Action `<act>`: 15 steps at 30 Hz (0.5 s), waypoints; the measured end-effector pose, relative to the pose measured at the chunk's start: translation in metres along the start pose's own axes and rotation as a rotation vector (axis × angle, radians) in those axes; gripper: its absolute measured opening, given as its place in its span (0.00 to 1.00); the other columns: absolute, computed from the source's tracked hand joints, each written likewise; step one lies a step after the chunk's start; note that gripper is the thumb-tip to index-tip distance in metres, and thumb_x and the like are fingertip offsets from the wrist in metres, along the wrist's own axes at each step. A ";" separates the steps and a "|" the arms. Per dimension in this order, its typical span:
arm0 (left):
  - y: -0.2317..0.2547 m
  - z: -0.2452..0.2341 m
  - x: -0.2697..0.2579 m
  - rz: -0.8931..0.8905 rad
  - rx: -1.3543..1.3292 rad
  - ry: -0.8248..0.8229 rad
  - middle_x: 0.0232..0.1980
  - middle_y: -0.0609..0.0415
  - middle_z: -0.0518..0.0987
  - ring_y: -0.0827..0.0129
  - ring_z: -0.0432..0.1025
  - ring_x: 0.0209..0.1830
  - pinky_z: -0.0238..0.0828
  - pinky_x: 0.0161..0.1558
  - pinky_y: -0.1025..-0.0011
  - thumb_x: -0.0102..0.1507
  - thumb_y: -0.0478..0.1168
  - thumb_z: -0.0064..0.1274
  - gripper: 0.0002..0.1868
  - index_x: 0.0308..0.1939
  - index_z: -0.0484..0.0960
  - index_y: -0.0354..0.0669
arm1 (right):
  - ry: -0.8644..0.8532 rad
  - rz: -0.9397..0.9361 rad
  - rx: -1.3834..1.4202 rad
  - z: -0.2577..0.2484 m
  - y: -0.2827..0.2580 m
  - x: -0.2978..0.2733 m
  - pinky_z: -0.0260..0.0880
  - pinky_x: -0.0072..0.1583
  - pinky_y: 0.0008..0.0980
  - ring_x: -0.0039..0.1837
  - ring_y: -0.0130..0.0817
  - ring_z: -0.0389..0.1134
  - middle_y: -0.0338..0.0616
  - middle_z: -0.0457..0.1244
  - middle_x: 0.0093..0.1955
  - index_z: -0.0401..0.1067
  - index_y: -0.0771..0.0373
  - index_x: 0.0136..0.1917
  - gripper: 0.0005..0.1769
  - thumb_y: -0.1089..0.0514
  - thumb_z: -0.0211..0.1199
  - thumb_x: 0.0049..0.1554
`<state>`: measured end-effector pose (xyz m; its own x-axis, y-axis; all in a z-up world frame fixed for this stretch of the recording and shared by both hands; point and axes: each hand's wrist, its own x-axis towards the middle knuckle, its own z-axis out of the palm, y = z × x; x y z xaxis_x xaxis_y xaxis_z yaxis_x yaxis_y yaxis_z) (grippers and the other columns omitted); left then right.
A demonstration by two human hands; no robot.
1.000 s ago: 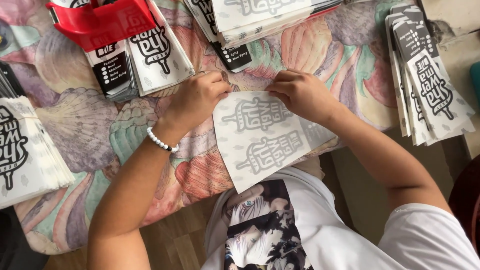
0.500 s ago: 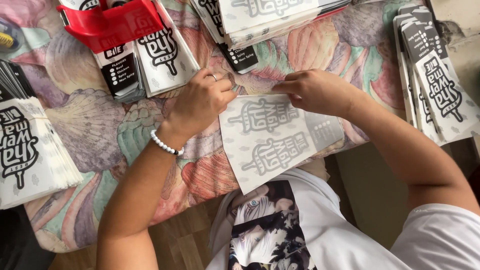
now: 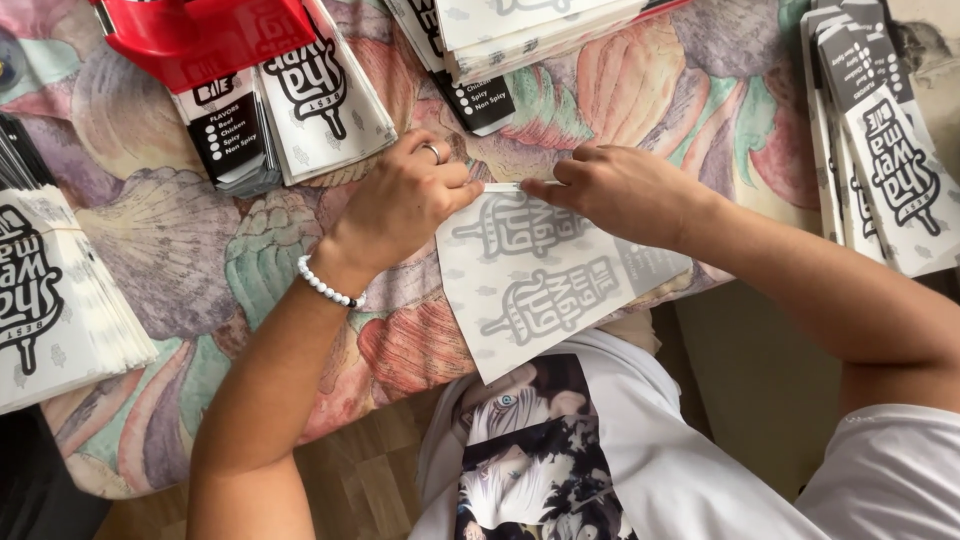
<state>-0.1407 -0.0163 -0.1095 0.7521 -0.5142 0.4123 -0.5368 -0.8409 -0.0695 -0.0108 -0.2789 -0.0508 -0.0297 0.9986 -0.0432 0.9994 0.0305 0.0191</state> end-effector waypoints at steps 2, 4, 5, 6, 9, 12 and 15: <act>0.000 0.001 0.000 0.009 0.011 -0.001 0.28 0.64 0.71 0.71 0.70 0.39 0.68 0.61 0.62 0.65 0.36 0.51 0.09 0.42 0.85 0.56 | -0.014 0.014 0.009 -0.003 -0.002 0.001 0.77 0.48 0.35 0.42 0.37 0.71 0.42 0.66 0.38 0.75 0.58 0.62 0.19 0.68 0.57 0.59; 0.001 0.001 0.000 0.006 0.026 -0.008 0.29 0.65 0.71 0.72 0.70 0.41 0.66 0.62 0.61 0.66 0.38 0.51 0.08 0.42 0.84 0.57 | -0.038 0.035 0.029 -0.008 -0.003 0.002 0.78 0.48 0.35 0.41 0.37 0.72 0.43 0.67 0.37 0.74 0.58 0.64 0.20 0.68 0.56 0.60; 0.001 -0.001 0.001 0.007 0.028 -0.009 0.29 0.65 0.71 0.72 0.70 0.41 0.66 0.62 0.61 0.66 0.38 0.51 0.08 0.42 0.84 0.57 | -0.036 0.035 0.029 -0.012 -0.005 0.004 0.78 0.48 0.35 0.41 0.37 0.72 0.43 0.67 0.37 0.74 0.58 0.64 0.20 0.68 0.56 0.60; 0.000 -0.003 0.003 0.005 0.021 -0.014 0.29 0.65 0.71 0.72 0.69 0.40 0.67 0.62 0.62 0.66 0.37 0.49 0.09 0.42 0.84 0.57 | -0.050 0.043 0.041 -0.016 -0.006 0.005 0.78 0.49 0.35 0.42 0.37 0.72 0.44 0.68 0.37 0.73 0.58 0.65 0.21 0.68 0.56 0.60; 0.002 -0.010 0.005 -0.002 0.029 -0.030 0.29 0.66 0.70 0.72 0.68 0.40 0.67 0.60 0.64 0.66 0.36 0.49 0.09 0.40 0.83 0.57 | -0.087 0.062 0.055 -0.024 -0.011 0.010 0.79 0.50 0.35 0.42 0.38 0.74 0.45 0.69 0.38 0.71 0.56 0.69 0.25 0.68 0.57 0.59; 0.003 -0.010 0.005 -0.018 0.047 -0.045 0.29 0.66 0.69 0.72 0.68 0.41 0.67 0.57 0.66 0.64 0.36 0.51 0.07 0.38 0.81 0.57 | -0.105 0.069 0.042 -0.023 -0.011 0.014 0.80 0.50 0.36 0.41 0.38 0.74 0.45 0.70 0.37 0.70 0.54 0.71 0.27 0.69 0.57 0.59; 0.005 -0.023 0.008 -0.069 -0.005 -0.077 0.31 0.64 0.70 0.71 0.69 0.41 0.67 0.54 0.66 0.64 0.34 0.51 0.09 0.38 0.83 0.56 | -0.100 0.068 0.037 -0.020 -0.010 0.014 0.80 0.50 0.36 0.41 0.38 0.74 0.45 0.70 0.37 0.70 0.54 0.71 0.28 0.69 0.57 0.59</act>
<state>-0.1466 -0.0211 -0.0853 0.8143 -0.4671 0.3446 -0.4846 -0.8739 -0.0394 -0.0221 -0.2642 -0.0315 0.0382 0.9891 -0.1422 0.9991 -0.0403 -0.0118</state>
